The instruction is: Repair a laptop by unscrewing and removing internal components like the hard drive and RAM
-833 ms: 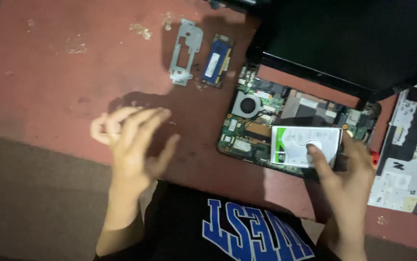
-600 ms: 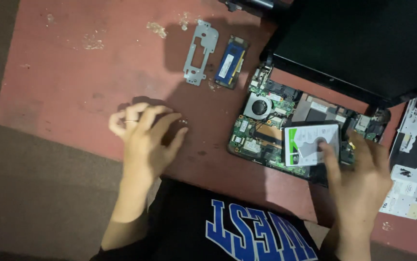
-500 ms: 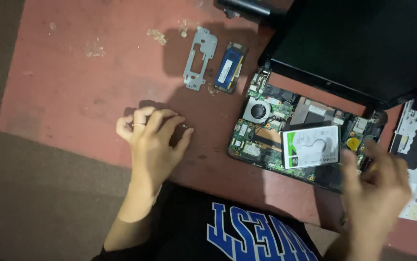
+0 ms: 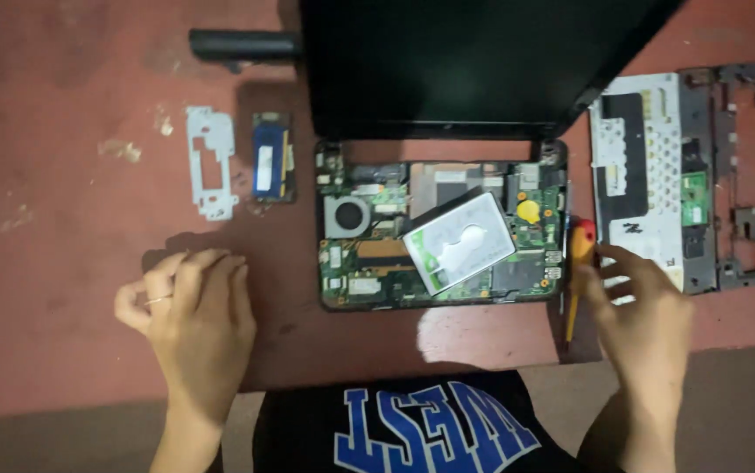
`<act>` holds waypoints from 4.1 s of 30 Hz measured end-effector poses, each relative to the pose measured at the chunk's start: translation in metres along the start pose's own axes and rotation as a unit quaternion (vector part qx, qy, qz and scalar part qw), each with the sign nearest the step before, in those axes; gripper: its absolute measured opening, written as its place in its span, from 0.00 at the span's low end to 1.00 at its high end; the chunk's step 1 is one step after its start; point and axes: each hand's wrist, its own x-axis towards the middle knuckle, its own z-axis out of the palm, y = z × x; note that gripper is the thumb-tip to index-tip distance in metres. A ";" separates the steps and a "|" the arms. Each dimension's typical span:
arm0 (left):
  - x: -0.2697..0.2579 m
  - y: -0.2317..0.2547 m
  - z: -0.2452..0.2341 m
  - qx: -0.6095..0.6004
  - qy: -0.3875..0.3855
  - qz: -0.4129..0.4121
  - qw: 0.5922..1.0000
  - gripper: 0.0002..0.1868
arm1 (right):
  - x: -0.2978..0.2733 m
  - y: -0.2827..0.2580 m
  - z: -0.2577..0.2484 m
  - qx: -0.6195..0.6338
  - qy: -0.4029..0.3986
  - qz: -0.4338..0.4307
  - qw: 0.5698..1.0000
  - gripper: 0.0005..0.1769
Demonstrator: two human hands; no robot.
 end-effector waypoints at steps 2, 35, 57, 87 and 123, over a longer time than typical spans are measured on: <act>0.012 0.006 -0.008 -0.167 -0.050 -0.005 0.985 0.04 | 0.004 -0.005 0.004 0.012 -0.027 0.069 0.997 0.18; 0.072 0.104 0.026 -0.724 -0.095 -0.055 0.681 0.12 | 0.035 -0.109 0.020 0.485 0.344 -0.368 0.715 0.24; 0.074 0.112 0.017 -0.577 -0.018 -0.033 0.816 0.22 | 0.076 -0.063 0.030 0.591 0.303 -0.247 0.706 0.24; 0.067 0.126 0.024 -0.470 -0.280 -0.046 0.836 0.12 | 0.081 -0.048 0.012 0.752 0.170 -0.079 0.631 0.21; 0.084 0.095 0.015 -0.839 -0.197 -0.251 0.440 0.36 | 0.057 -0.084 0.033 0.631 0.238 -0.202 0.710 0.24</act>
